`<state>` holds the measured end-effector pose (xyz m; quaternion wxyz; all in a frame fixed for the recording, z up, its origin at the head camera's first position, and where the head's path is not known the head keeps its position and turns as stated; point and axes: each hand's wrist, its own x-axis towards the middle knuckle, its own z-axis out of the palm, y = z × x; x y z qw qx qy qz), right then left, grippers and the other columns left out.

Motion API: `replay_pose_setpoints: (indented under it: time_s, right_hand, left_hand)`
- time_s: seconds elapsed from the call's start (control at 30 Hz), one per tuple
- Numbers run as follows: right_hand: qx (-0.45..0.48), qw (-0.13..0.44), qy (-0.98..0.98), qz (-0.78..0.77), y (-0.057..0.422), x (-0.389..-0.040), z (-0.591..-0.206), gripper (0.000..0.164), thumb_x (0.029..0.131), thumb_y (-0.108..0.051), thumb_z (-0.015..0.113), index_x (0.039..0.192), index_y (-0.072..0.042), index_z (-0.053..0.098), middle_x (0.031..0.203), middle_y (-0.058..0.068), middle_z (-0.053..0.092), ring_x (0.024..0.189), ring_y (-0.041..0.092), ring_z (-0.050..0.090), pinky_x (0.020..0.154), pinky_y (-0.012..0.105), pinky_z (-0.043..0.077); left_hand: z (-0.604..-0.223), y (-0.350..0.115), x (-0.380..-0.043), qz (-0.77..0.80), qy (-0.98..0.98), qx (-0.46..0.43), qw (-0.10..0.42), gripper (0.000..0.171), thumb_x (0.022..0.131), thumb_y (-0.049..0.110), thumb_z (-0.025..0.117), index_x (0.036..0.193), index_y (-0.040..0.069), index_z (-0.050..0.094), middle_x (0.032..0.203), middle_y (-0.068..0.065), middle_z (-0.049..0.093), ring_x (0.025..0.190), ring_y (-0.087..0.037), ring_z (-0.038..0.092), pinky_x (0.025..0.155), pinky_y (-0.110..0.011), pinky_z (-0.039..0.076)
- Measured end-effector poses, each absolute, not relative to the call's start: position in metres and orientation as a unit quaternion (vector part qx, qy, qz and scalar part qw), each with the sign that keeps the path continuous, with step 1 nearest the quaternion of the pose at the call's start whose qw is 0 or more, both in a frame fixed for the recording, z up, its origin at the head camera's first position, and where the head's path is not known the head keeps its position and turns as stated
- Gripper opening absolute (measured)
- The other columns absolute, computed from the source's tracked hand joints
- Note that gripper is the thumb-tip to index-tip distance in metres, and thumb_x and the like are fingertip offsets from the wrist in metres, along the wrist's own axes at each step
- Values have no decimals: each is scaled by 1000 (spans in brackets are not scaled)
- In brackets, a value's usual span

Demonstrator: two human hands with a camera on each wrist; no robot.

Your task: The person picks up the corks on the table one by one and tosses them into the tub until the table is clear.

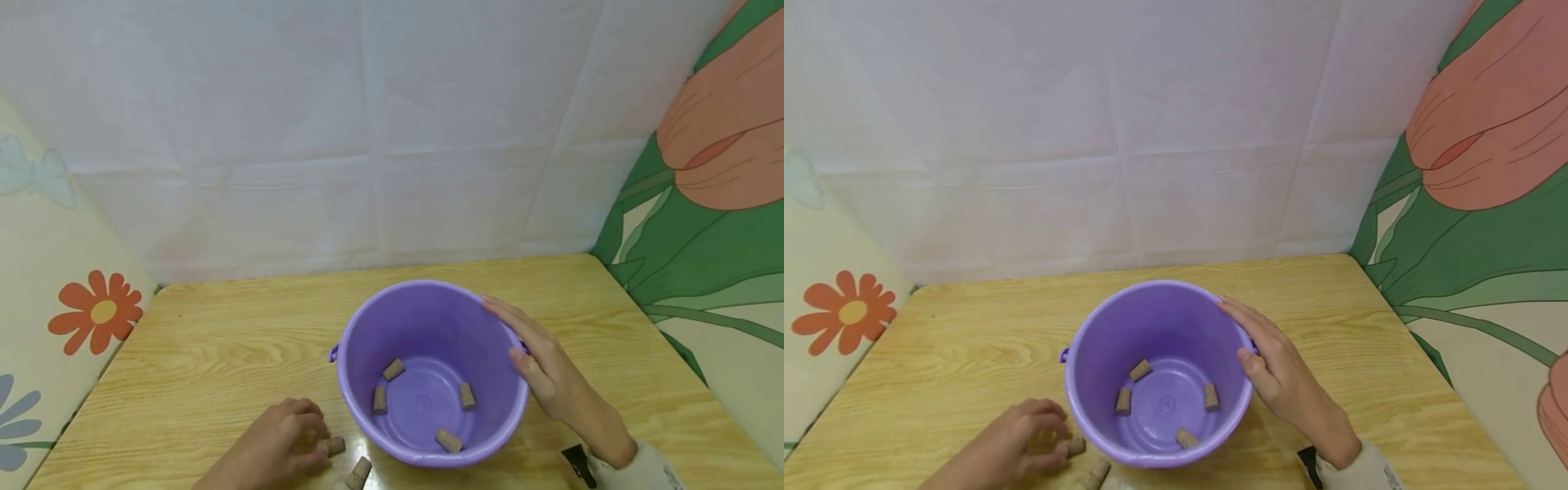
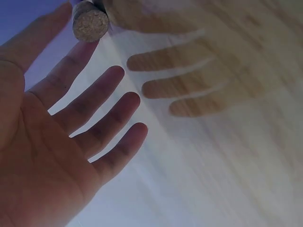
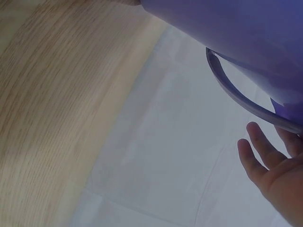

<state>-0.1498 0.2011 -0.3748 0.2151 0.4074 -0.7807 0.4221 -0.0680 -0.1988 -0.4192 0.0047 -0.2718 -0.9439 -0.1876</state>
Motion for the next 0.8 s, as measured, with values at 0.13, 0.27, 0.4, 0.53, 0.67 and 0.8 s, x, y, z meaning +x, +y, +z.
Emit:
replay_pose_setpoints:
  time_s: [0.13,0.27,0.4,0.53,0.67,0.8]
  right_hand:
    - [409,216,-779,423,201,-150,-375,46,105,-19,37,144,4,45,147,23,48,144,16,41,119,19,29]
    - [410,216,-778,424,201,-150,-376,46,105,-18,36,144,4,45,148,21,48,143,17,42,119,19,29]
    - [408,213,-780,424,201,-150,-376,46,104,-17,37,145,3,45,149,19,48,143,16,42,119,19,30]
    - [407,210,-781,425,202,-150,-376,46,104,-16,37,145,3,45,150,18,48,143,16,42,118,18,30]
    - [407,211,-780,425,201,-150,-376,46,105,-17,37,145,3,45,149,18,48,143,16,42,118,18,30]
    - [408,214,-780,424,201,-150,-376,46,105,-18,37,145,3,45,149,19,48,143,17,42,119,19,29]
  left_hand:
    - [-421,-199,-68,-181,-945,-271,9,9,87,42,73,88,33,73,100,18,65,93,-7,61,80,-37,54]
    - [-421,-199,-69,-174,-947,-269,5,13,82,44,77,87,33,73,100,18,65,93,-8,61,80,-38,54]
    - [-419,-200,-69,-159,-951,-265,3,17,76,43,81,87,32,73,101,17,66,95,-10,61,81,-40,53]
    - [-418,-200,-69,-154,-954,-256,-3,16,77,41,80,88,32,73,102,15,67,97,-12,62,83,-43,53]
    - [-417,-201,-69,-156,-954,-255,17,11,80,40,78,87,34,73,101,17,67,96,-10,61,82,-41,54]
    - [-415,-204,-70,-148,-952,-260,67,12,79,35,80,86,32,71,101,14,67,93,-11,62,79,-39,56]
